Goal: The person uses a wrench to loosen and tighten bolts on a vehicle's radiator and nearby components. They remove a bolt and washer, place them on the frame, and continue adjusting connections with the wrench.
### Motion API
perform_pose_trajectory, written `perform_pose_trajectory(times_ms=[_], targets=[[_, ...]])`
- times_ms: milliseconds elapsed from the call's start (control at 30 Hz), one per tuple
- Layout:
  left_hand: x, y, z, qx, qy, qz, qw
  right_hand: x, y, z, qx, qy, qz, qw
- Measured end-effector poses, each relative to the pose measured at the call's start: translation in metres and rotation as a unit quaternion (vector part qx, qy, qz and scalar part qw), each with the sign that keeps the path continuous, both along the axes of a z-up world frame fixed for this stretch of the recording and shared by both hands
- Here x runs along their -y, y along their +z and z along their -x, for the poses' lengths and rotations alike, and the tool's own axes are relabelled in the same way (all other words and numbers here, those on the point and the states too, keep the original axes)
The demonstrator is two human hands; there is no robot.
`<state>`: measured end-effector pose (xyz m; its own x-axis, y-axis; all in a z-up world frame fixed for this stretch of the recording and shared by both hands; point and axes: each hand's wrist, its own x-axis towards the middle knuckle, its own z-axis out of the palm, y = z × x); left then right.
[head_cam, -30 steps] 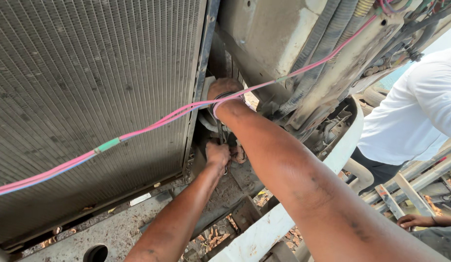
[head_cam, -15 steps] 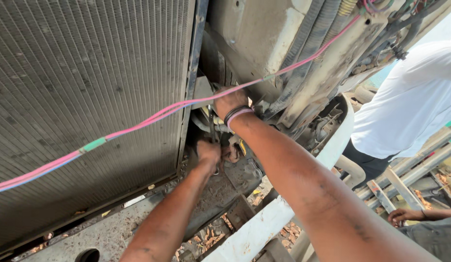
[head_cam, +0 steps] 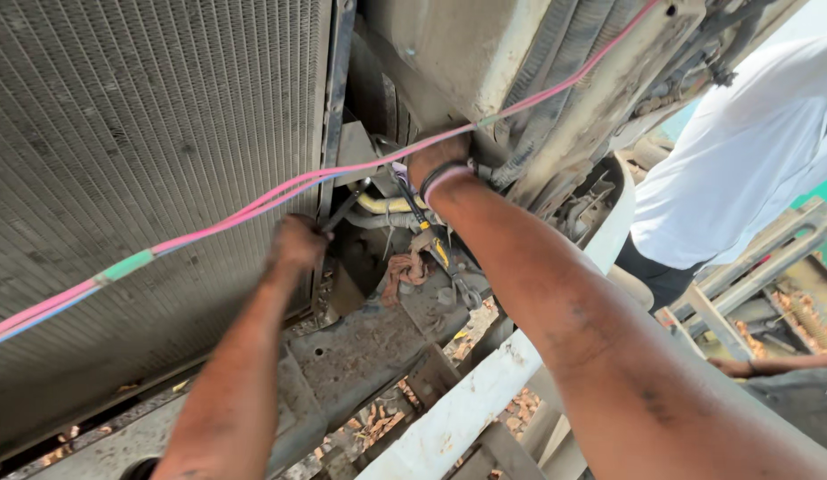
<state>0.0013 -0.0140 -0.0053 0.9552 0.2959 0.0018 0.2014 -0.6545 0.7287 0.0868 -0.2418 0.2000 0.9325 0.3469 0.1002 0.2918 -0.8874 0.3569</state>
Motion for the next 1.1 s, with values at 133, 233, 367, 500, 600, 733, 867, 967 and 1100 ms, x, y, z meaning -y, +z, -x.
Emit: perform_pose_trajectory(times_ms=[133, 233, 367, 500, 600, 733, 867, 967, 1100], targets=[[0.045, -0.014, -0.008, 0.093, 0.107, -0.105, 0.984, 0.008, 0.016, 0.023, -0.007, 0.079, -0.006, 0.997], [0.095, -0.017, -0.007, -0.083, 0.041, 0.145, 0.985, 0.015, 0.033, 0.024, -0.037, 0.045, -0.010, 0.998], [0.157, -0.008, 0.014, 0.044, 0.138, 0.230, 0.962, 0.013, 0.034, 0.029, 0.003, 0.079, -0.010, 0.997], [0.170, 0.003, 0.025, 0.163, 0.149, 0.373, 0.901, -0.003, 0.018, 0.038, 0.009, 0.100, -0.051, 0.994], [0.170, 0.001, 0.028, 0.110, 0.153, 0.448, 0.874, -0.014, 0.010, 0.043, -0.003, 0.098, -0.042, 0.994], [0.173, -0.002, 0.024, 0.126, 0.160, 0.462, 0.863, -0.024, 0.013, 0.051, -0.006, 0.097, -0.038, 0.995], [0.175, -0.003, 0.021, 0.120, 0.160, 0.488, 0.850, -0.051, 0.018, 0.055, -0.019, 0.078, 0.000, 0.997], [0.173, 0.000, 0.023, 0.123, 0.155, 0.442, 0.875, -0.083, 0.017, 0.050, -0.052, 0.027, 0.073, 0.996], [0.169, 0.010, 0.027, 0.117, 0.137, 0.495, 0.850, -0.094, 0.012, 0.045, 0.073, 0.041, 0.164, 0.983]])
